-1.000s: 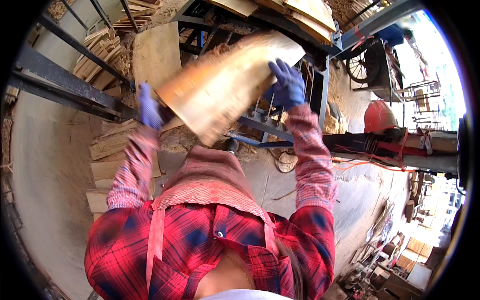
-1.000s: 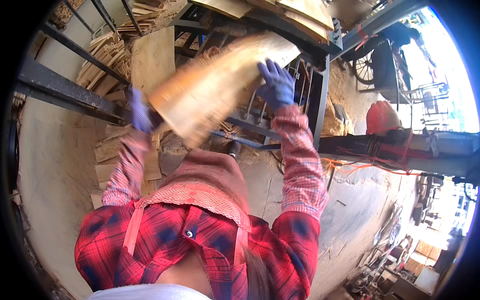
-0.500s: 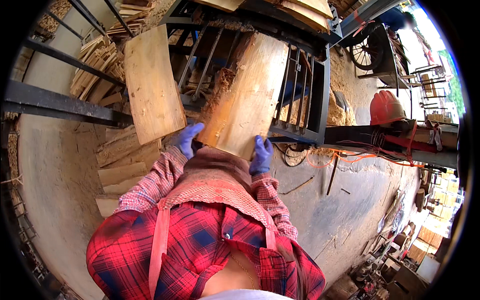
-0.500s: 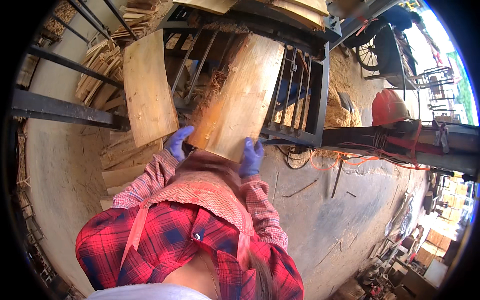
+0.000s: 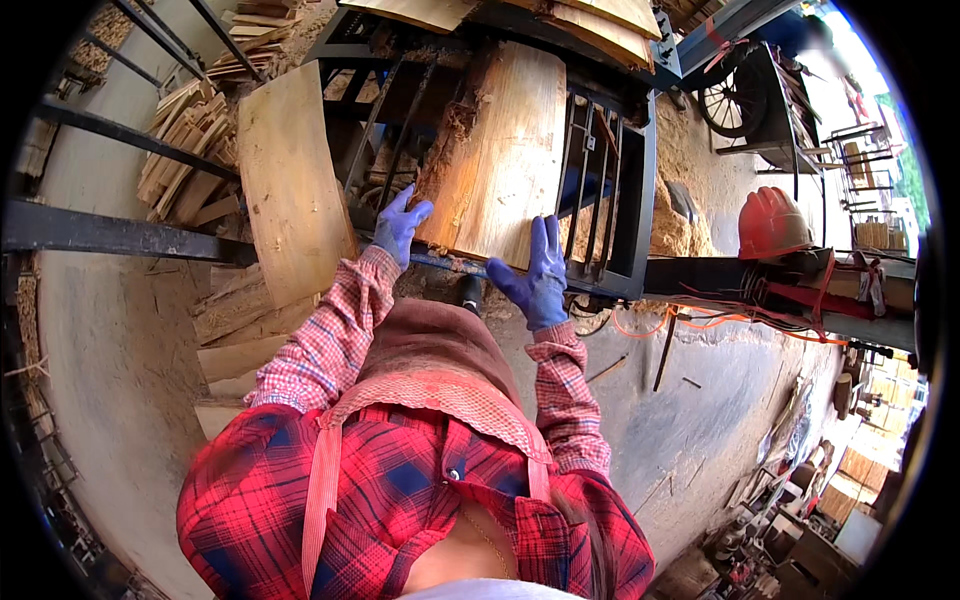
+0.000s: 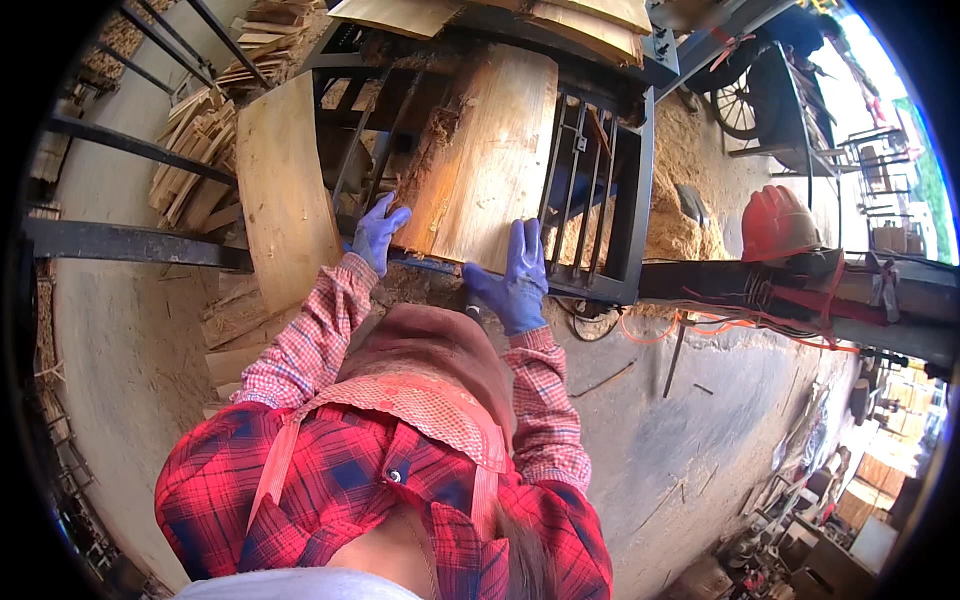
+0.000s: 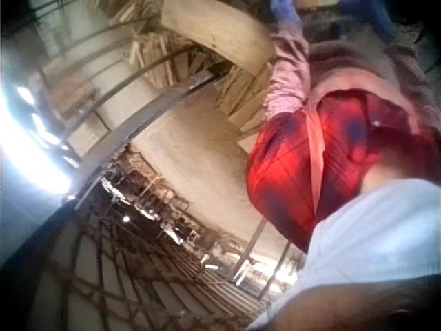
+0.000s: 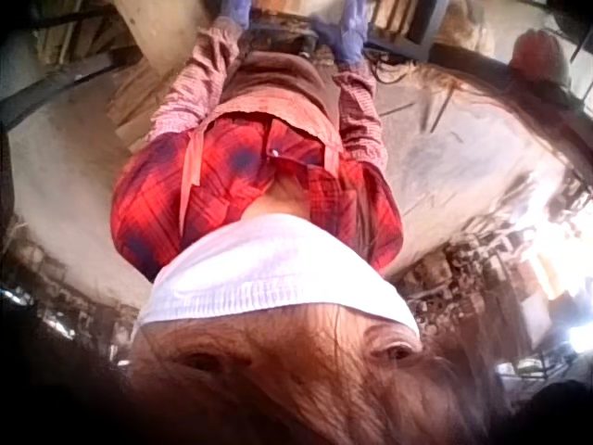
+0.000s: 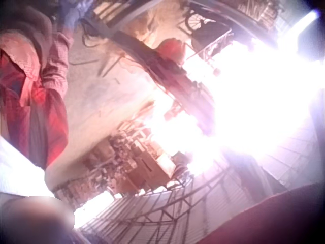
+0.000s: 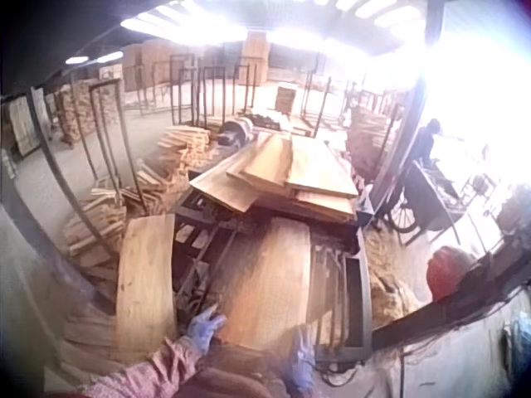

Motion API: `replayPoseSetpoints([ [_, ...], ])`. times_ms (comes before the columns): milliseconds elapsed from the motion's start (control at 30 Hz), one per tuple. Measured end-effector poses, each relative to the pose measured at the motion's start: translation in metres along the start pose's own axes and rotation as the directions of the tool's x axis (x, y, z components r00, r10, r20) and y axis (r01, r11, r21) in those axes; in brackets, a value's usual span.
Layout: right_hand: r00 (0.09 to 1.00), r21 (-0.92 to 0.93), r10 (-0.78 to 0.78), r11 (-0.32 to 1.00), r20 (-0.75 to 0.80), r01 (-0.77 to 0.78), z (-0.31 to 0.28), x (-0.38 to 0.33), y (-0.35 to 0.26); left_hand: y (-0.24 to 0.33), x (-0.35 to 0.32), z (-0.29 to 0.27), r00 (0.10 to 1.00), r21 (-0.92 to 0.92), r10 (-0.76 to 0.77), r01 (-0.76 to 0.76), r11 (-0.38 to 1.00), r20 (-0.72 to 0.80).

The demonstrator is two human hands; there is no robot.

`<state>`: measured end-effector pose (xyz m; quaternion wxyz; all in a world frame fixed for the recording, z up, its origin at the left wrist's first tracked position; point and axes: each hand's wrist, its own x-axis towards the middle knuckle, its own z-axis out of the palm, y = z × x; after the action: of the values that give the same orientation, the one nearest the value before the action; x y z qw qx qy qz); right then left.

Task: The person feeds wooden planks into a planer machine to smooth their surfaces, then stacks the processed wood. They also use a shovel to clear sawdust from the floor and remove a face mask during the task.

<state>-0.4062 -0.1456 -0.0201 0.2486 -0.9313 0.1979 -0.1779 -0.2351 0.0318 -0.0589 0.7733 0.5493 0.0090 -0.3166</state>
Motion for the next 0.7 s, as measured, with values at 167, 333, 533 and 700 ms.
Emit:
replayPoseSetpoints([
  [167,0.997,-0.161,0.038,0.987,0.074,-0.026,0.006,0.011,0.023,-0.010,0.015,0.024,0.928,0.704,0.368,-0.222,0.675,-0.061],
  [333,0.995,-0.246,-0.046,0.967,0.092,0.067,0.010,0.064,0.044,-0.017,0.060,0.044,0.756,0.935,0.583,-0.354,-0.021,0.300],
  [533,0.986,-0.368,-0.157,0.915,0.053,0.166,0.035,0.137,0.064,-0.001,0.087,0.039,0.693,0.835,0.710,-0.460,0.301,0.126],
  [700,0.989,-0.436,-0.132,0.888,0.063,0.147,0.041,0.197,0.078,0.048,0.038,-0.048,0.501,0.926,0.863,-0.288,0.245,-0.072],
])
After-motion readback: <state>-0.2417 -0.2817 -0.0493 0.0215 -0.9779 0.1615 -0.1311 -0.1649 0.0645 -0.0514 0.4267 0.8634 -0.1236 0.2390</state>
